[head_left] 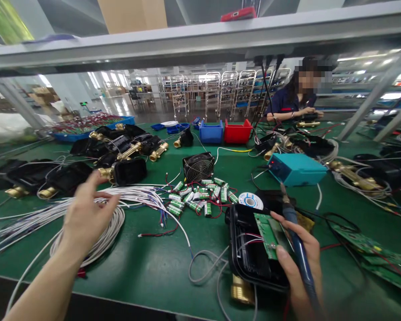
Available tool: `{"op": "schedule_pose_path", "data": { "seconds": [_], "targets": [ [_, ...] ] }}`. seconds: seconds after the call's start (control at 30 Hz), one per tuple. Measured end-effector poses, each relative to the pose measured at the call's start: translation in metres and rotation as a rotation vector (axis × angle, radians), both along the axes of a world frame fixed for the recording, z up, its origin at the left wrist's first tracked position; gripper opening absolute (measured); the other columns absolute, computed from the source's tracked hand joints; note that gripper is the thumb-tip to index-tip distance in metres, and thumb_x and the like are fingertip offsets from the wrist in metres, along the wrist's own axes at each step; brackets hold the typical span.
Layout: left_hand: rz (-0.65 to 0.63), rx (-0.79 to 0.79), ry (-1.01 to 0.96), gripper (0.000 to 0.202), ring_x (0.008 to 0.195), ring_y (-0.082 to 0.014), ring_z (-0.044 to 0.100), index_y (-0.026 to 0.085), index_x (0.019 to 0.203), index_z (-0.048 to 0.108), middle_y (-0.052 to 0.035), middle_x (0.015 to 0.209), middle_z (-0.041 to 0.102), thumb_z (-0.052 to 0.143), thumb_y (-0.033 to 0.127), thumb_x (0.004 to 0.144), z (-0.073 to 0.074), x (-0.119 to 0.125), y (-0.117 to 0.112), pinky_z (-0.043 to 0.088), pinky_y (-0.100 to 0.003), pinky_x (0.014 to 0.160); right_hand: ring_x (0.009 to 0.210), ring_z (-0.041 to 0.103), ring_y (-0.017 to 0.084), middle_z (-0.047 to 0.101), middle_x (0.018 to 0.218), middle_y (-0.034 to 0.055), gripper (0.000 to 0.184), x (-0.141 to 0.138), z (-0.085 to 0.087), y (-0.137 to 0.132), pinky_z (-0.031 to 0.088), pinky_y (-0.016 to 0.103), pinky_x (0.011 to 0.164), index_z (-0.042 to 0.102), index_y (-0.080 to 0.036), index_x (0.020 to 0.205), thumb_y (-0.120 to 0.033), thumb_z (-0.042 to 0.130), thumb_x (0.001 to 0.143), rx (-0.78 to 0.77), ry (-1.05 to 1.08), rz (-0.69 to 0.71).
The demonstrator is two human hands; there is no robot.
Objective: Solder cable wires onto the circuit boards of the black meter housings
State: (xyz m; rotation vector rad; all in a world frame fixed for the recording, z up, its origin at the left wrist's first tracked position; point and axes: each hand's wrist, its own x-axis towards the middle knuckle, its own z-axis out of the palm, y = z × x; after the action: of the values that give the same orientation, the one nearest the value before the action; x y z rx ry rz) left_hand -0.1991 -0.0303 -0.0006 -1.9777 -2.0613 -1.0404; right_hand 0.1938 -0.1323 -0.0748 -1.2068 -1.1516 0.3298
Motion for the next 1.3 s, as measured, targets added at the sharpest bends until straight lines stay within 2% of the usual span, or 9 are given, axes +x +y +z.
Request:
{"op": "schedule_pose_path", "data": {
  "seconds": [0.07,0.1,0.2,0.37,0.6,0.83,1.0,1.13,1.3],
  "targets": [
    [-0.507,-0.249,0.076,0.039,0.090,-0.0229,0.071,0.024,0.133,0.057,-0.0056,0.120,0.068,0.053,0.032,0.095,-0.006,0.038,-0.014,0.060,-0.038,0.082,0.128,0.059,0.031,0.063,0.136,0.0131,0.039,0.000,0.000,0.001,0.042,0.052,0.109,0.055,-0.024,0.124,-0.038,0.065,0.090,0.001,0.022,0.005],
    [-0.729,-0.368,0.133,0.034,0.101,-0.0222,0.070,0.028,0.127,0.062,-0.0041,0.127,0.066,0.051,0.023,0.095,-0.010,0.056,-0.019,0.057,-0.035,0.090,0.128,0.059,0.031,0.064,0.135,0.0135,0.039,0.000,0.000,0.001,0.042,0.053,0.108,0.055,-0.024,0.124,-0.038,0.066,0.089,0.001,0.029,0.007],
    [-0.978,-0.592,0.252,0.040,0.108,-0.0238,0.069,0.026,0.124,0.065,-0.0055,0.131,0.064,0.057,0.010,0.088,-0.024,0.096,-0.028,0.054,-0.034,0.093,0.128,0.058,0.032,0.064,0.134,0.0141,0.040,0.000,-0.001,0.003,0.041,0.055,0.109,0.055,-0.023,0.124,-0.039,0.066,0.088,0.005,0.043,0.008],
    [-0.989,-0.630,0.194,0.012,0.090,-0.0212,0.068,0.020,0.092,0.068,-0.0047,0.105,0.066,0.059,0.014,0.089,-0.044,0.110,-0.019,0.052,-0.029,0.080,0.128,0.058,0.031,0.063,0.136,0.0134,0.040,0.002,-0.004,0.005,0.041,0.052,0.109,0.054,-0.023,0.126,-0.037,0.065,0.089,0.030,0.014,0.018],
    [-0.890,-0.476,-0.164,0.019,0.064,-0.0163,0.058,0.020,0.081,0.058,0.0010,0.070,0.062,0.046,0.027,0.094,-0.039,0.118,-0.005,0.043,-0.026,0.062,0.127,0.059,0.025,0.062,0.137,0.0095,0.036,0.003,0.002,0.006,0.046,0.044,0.107,0.051,-0.027,0.131,-0.032,0.056,0.096,0.042,-0.149,0.069],
    [-0.838,-0.343,-0.581,0.030,0.055,-0.0119,0.046,0.018,0.079,0.066,0.0007,0.067,0.061,0.050,0.042,0.090,-0.007,0.178,0.008,0.033,-0.023,0.051,0.134,0.053,0.022,0.056,0.144,0.0041,0.041,0.002,0.025,0.020,0.041,0.043,0.114,0.044,-0.037,0.136,-0.030,0.054,0.097,-0.052,-0.268,0.349],
    [-0.852,-0.352,-0.789,0.034,0.047,-0.0096,0.037,0.015,0.076,0.070,0.0028,0.055,0.054,0.055,0.045,0.086,-0.009,0.200,0.016,0.026,-0.022,0.046,0.133,0.053,0.023,0.056,0.143,0.0050,0.043,0.006,0.040,0.024,0.042,0.044,0.113,0.045,-0.035,0.138,-0.033,0.054,0.096,-0.128,-0.279,0.463],
    [-0.884,-0.381,-0.897,0.036,0.043,-0.0077,0.033,0.014,0.075,0.069,0.0017,0.054,0.057,0.056,0.046,0.086,-0.015,0.199,0.019,0.023,-0.021,0.042,0.126,0.059,0.025,0.060,0.138,0.0065,0.040,0.010,0.051,0.028,0.048,0.040,0.105,0.050,-0.032,0.133,-0.039,0.059,0.094,-0.171,-0.298,0.434],
    [-0.924,-0.360,-0.925,0.034,0.044,-0.0082,0.038,0.015,0.072,0.071,-0.0018,0.061,0.065,0.059,0.043,0.086,-0.014,0.194,0.014,0.027,-0.021,0.043,0.093,0.067,0.018,0.067,0.102,0.0052,0.020,0.006,0.079,0.052,0.054,0.029,0.083,0.067,-0.025,0.111,-0.030,0.054,0.098,-0.134,-0.514,0.309]
  ]
}}
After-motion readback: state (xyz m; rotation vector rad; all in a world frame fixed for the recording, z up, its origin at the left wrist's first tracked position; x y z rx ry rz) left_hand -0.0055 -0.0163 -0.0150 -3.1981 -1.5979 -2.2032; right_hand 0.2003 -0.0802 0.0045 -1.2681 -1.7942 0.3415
